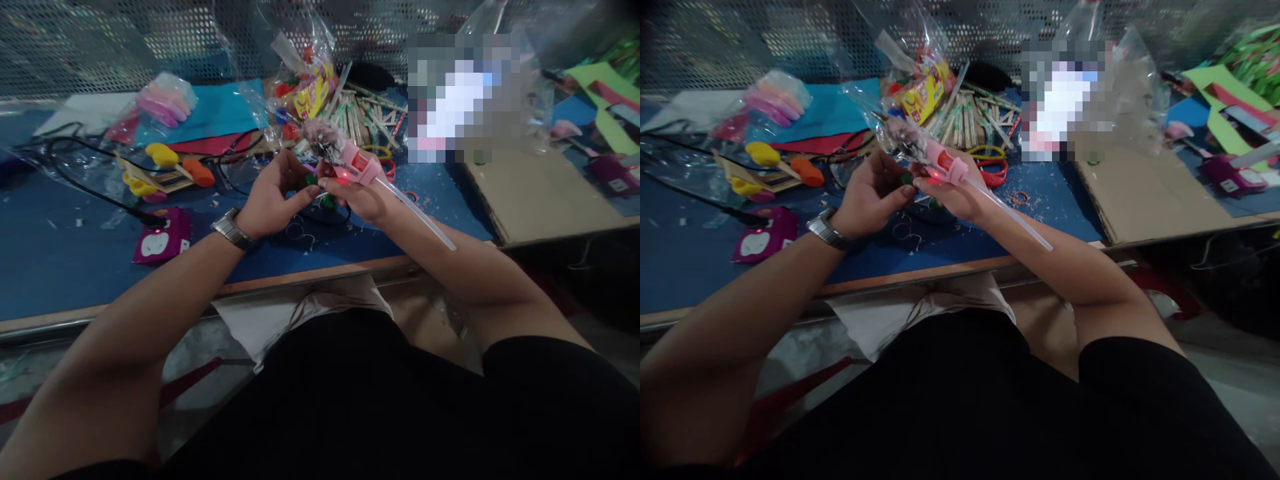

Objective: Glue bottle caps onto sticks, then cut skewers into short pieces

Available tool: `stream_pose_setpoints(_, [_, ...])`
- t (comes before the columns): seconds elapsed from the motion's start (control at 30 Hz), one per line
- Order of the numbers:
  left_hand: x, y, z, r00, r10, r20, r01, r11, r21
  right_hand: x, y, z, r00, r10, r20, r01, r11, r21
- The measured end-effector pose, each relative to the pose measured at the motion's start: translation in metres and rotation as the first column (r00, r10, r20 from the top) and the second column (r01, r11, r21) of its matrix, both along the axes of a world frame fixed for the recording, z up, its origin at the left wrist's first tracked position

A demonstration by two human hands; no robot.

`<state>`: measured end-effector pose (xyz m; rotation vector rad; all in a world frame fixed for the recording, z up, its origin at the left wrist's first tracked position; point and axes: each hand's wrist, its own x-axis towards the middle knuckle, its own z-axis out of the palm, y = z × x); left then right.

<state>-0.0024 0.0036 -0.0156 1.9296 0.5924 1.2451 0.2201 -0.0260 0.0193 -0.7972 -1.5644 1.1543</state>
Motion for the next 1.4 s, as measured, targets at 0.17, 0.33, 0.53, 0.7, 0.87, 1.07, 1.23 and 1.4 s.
stream_pose_setpoints(0.17, [0.003,-0.003,0.003,0.998,-0.068,0.012,0.069,0.993,-0.099,-0.003,0.002,-0.001,0.999,0.000,-0.034,-0.002,0.997,-0.073])
stream_pose_setpoints(0.33, [0.002,-0.003,0.004,0.996,-0.089,-0.006,0.087,0.988,-0.124,0.000,0.002,-0.003,0.998,0.048,-0.049,-0.049,0.998,-0.032])
stream_pose_setpoints(0.53, [0.000,0.000,0.000,0.993,-0.116,-0.027,0.115,0.993,-0.033,0.001,0.003,-0.004,0.999,0.010,0.037,-0.010,1.000,0.002])
stream_pose_setpoints(0.7, [0.000,0.003,-0.005,0.993,-0.109,-0.041,0.113,0.989,0.091,-0.004,-0.004,0.002,0.999,-0.039,0.019,0.038,0.999,0.028])
stream_pose_setpoints(0.87, [-0.001,0.005,-0.007,0.994,-0.105,-0.037,0.108,0.988,0.107,-0.005,-0.007,0.003,0.997,-0.080,0.023,0.077,0.993,0.089])
stream_pose_setpoints(1.07, [-0.002,0.009,-0.013,0.997,-0.074,-0.016,0.075,0.989,0.129,-0.006,-0.003,-0.003,0.994,-0.104,-0.028,0.107,0.980,0.167])
stream_pose_setpoints(1.23, [-0.002,0.011,-0.015,0.999,-0.034,0.008,0.033,0.991,0.129,-0.008,-0.001,-0.004,0.993,-0.107,-0.043,0.113,0.978,0.177])
stream_pose_setpoints(1.4, [-0.002,0.012,-0.015,0.999,-0.035,0.019,0.031,0.989,0.147,-0.006,-0.002,-0.004,0.995,-0.087,-0.057,0.096,0.978,0.184])
